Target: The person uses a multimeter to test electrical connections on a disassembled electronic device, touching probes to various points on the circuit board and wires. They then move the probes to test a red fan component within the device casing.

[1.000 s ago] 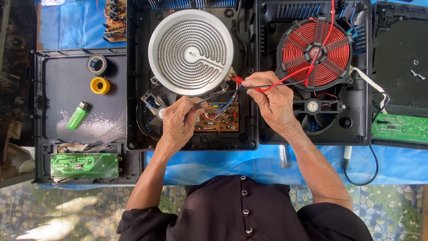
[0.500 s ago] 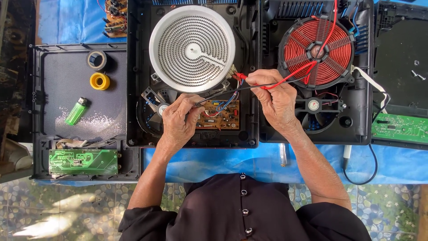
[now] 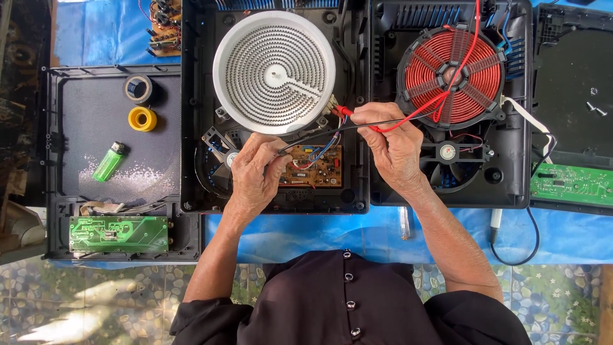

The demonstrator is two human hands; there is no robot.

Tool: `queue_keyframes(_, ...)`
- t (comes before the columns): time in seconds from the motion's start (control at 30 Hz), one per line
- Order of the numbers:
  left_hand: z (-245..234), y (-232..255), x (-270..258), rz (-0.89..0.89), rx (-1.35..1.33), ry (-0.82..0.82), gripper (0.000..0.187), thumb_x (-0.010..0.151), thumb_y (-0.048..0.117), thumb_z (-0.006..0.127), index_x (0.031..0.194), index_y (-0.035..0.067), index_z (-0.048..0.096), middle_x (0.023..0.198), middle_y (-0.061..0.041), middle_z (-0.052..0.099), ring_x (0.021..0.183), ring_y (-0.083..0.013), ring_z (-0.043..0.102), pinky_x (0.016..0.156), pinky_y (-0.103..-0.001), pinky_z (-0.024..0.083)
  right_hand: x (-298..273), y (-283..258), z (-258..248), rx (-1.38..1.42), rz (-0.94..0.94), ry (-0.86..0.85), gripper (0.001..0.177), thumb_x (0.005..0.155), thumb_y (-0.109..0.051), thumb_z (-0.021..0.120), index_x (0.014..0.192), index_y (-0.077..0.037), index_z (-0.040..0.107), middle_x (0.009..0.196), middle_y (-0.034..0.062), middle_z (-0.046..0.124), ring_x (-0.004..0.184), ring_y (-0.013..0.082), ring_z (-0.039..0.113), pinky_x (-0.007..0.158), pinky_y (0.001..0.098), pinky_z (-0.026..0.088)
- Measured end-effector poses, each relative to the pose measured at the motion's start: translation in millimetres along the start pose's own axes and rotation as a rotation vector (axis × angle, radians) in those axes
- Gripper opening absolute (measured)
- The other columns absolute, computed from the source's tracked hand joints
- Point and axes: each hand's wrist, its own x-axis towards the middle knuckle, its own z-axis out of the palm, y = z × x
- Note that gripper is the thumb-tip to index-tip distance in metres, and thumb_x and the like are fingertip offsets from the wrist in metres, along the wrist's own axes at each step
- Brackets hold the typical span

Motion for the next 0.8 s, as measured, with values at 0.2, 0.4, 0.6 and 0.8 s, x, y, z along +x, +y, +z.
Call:
queue_keyframes(0.2,1,0,1,0.027,0.006,-0.005,0.007,0.104,0.013,0.066,0.102,0.008,0.069,0.09,-0.009,0.066,0.066,-0.0275,0.056,0.063,-0.038,0.054,-2,2,1,0.008,0.012,-0.015,0.013,0.102,0.005,0.066,0.111,0.006,0.074,0.109,0.0209,0.069,0.099,0.0336,0.069,0.089,0.0407,0.057)
queue_keyframes(0.4,0,7,5,0.061,0.012,-0.006,0.005,0.103,0.007,0.065,0.103,0.004,0.069,0.089,-0.012,0.065,0.069,-0.0308,0.058,0.065,-0.04,0.055,-4,2,3,-0.015,0.014,-0.01,0.014,0.101,0.005,0.066,0.113,0.006,0.074,0.109,0.0214,0.069,0.099,0.0335,0.069,0.089,0.0418,0.058)
queue_keyframes(0.6,0,1,0,0.09,0.01,0.01,0.004,0.102,0.007,0.066,0.102,0.004,0.07,0.087,-0.011,0.065,0.072,-0.0319,0.061,0.067,-0.04,0.055,-6,2,3,-0.133,-0.013,-0.02,0.013,0.101,0.003,0.07,0.114,0.004,0.075,0.105,0.0198,0.066,0.095,0.0355,0.068,0.085,0.0438,0.058)
queue_keyframes(0.8,0,1,1,0.095,0.014,0.003,0.007,0.104,0.009,0.065,0.102,0.004,0.069,0.087,-0.011,0.064,0.072,-0.0318,0.061,0.067,-0.039,0.055,-12,15,-2,-0.265,-0.069,-0.026,0.013,0.101,-0.002,0.072,0.113,0.002,0.077,0.093,0.016,0.066,0.082,0.0337,0.067,0.076,0.0408,0.06)
